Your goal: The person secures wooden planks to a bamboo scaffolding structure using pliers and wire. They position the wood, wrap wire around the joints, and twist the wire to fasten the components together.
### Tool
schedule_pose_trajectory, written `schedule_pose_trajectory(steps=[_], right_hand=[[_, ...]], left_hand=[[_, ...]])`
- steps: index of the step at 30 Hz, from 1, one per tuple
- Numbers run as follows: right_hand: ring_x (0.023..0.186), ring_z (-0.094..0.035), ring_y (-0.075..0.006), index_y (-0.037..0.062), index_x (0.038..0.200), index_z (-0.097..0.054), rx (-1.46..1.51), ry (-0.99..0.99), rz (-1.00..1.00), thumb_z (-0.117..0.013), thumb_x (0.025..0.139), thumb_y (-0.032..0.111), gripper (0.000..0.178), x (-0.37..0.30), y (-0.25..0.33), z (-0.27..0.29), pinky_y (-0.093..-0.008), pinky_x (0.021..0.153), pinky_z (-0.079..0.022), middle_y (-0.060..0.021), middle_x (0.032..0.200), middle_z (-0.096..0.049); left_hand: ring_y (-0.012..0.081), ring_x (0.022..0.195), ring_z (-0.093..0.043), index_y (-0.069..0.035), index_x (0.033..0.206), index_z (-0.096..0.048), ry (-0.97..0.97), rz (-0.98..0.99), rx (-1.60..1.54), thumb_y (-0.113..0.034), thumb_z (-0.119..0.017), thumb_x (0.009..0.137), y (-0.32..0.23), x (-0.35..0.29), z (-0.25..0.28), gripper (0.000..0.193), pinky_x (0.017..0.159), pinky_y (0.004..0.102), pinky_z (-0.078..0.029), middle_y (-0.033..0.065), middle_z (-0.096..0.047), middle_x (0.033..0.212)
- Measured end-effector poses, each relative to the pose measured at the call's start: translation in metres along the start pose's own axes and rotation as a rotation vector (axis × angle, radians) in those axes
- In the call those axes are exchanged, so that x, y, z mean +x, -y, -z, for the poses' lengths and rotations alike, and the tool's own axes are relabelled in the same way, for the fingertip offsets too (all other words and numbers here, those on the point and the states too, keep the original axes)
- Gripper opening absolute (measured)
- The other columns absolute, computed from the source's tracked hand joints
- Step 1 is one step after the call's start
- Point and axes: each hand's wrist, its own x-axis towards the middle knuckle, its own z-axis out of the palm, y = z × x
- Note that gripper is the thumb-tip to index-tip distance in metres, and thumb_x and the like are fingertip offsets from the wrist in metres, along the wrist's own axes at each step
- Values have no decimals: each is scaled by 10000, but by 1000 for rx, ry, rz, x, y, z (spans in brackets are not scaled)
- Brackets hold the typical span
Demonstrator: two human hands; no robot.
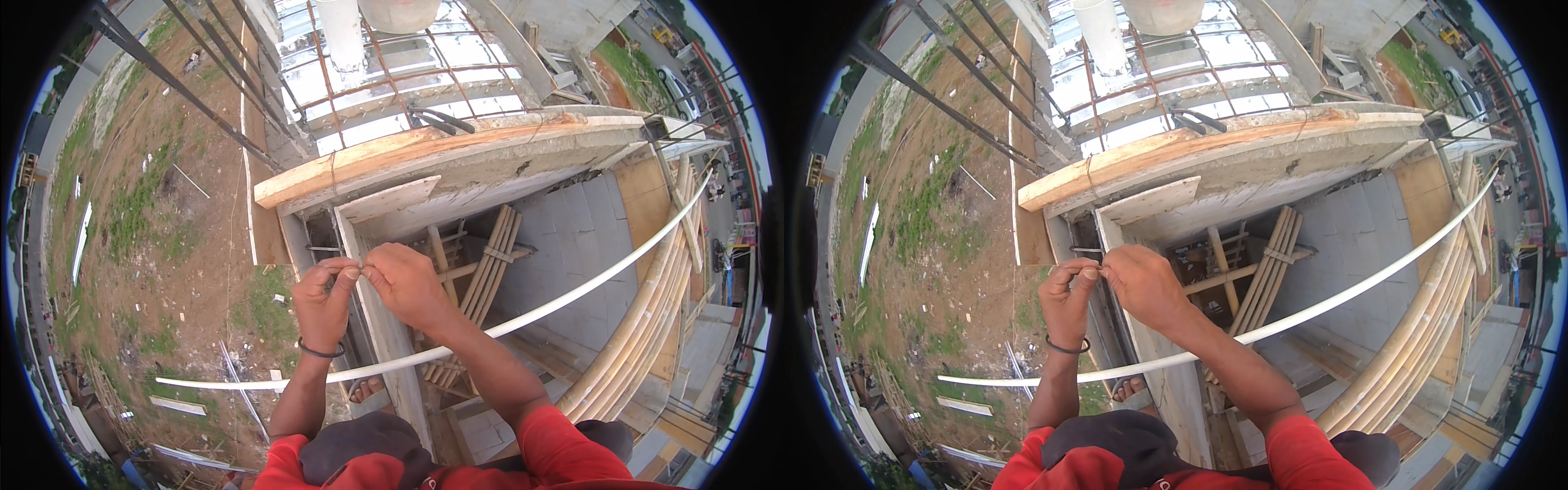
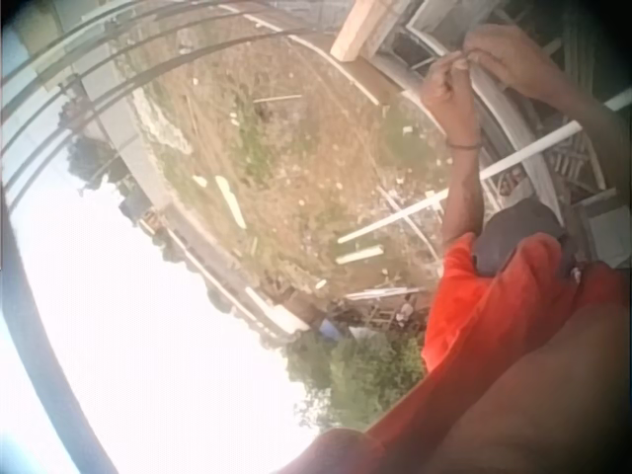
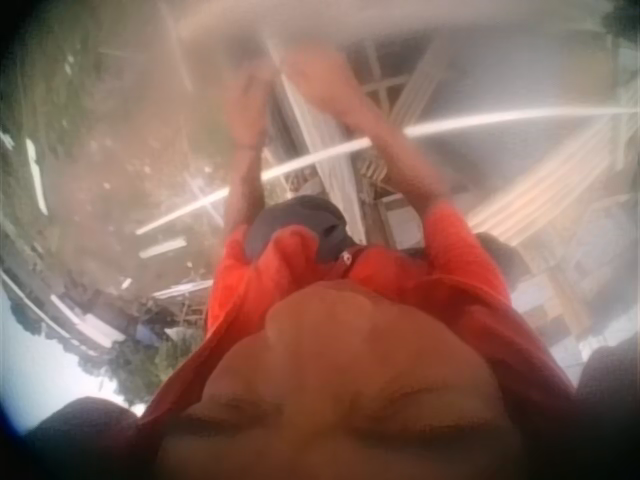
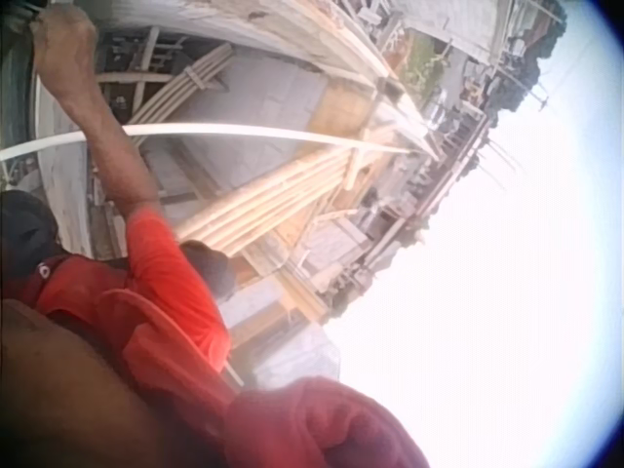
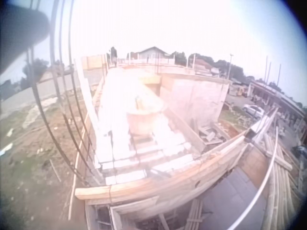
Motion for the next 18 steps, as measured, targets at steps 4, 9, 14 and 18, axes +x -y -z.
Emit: schedule_pose_trajectory(steps=[4,9,14,18], right_hand=[[724,-575,-363,12,845,-586,-33,22,5,-646,843,64,79,2,5,3,-421,641,-469,-145,782,-587],[588,-553,-267,6,822,-610,123,70,-177,-647,874,117,129,1,2,6,-363,563,-443,-120,695,-588],[552,-457,-80,-1,793,-632,329,182,-438,-624,925,187,230,1,-3,14,-276,511,-379,-20,588,-546],[562,-452,-59,-1,783,-635,386,241,-496,-613,941,222,275,3,-5,17,-258,506,-362,7,588,-548]], left_hand=[[74,683,-536,14,913,-657,-2,-47,51,-118,-671,921,-5,2,-1,133,622,243,-446,37,-647,790],[44,685,-490,2,958,-614,84,25,-85,-126,-638,949,-3,2,-1,130,607,207,-414,-4,-577,772],[28,681,-463,-2,965,-598,135,23,-152,-115,-613,962,1,2,-3,113,597,197,-395,-28,-554,789],[19,676,-452,-9,942,-591,190,74,-235,-108,-600,964,7,3,-3,102,591,192,-385,-35,-545,780]])
